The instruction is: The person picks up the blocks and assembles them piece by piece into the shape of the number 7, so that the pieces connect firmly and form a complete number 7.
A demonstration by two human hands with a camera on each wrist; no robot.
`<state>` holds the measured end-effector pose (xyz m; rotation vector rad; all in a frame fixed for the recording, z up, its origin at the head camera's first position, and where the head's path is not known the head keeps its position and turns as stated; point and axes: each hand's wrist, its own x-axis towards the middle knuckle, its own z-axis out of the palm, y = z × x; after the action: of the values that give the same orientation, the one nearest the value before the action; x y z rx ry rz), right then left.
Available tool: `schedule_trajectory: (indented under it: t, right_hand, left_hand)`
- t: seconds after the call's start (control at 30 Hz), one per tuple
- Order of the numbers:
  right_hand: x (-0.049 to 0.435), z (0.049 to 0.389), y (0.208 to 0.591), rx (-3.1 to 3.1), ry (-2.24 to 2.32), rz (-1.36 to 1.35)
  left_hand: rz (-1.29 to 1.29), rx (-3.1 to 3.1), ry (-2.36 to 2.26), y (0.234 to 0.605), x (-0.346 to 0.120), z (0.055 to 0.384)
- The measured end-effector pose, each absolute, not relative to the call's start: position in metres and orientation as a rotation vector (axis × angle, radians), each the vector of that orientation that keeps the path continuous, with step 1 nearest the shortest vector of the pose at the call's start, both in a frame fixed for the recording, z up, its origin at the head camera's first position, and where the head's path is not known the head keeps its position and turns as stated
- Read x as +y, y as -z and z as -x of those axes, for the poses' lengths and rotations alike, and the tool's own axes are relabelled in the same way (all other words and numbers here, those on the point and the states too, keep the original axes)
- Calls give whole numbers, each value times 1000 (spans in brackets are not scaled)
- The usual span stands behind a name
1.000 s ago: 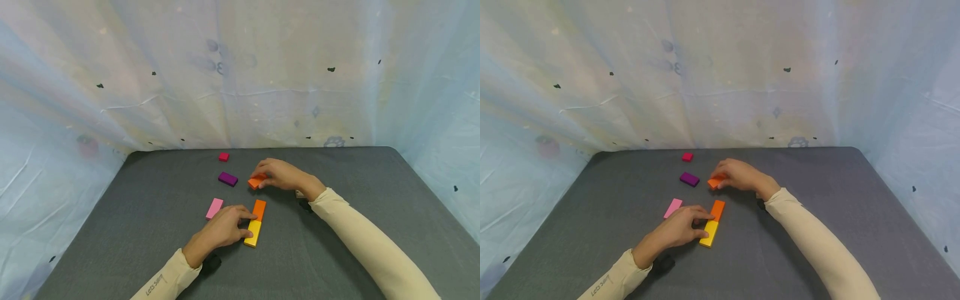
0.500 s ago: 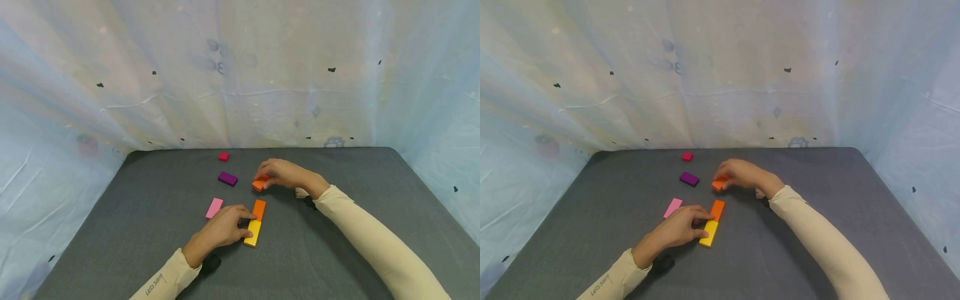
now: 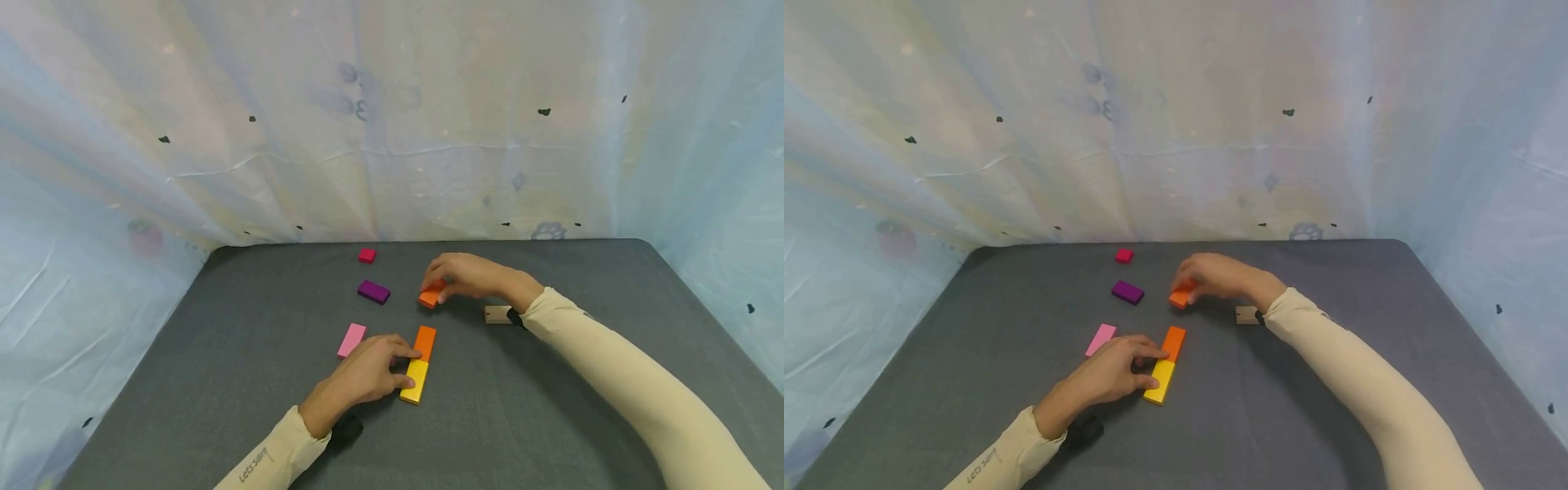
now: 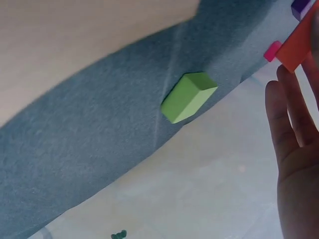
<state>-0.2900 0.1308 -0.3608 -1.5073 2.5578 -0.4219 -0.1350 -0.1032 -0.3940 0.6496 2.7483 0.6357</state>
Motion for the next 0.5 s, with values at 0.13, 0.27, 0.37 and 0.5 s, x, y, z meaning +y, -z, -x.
schedule_trajectory:
  t: [0.13,0.27,0.37,0.5]
  right_hand:
    - [133,290,362,2548,429,1518]
    - [134,289,364,2521,431,1522]
    - [133,287,365,2495,417,1519]
    - [131,285,366,2474,377,1518]
  left_hand:
    - [-657,2752,-648,394,-104,135]
    - [-661,2753,-651,394,-104,135]
    - [-666,2754,-659,395,-105,135]
    - [-672,2758,-675,395,-105,134]
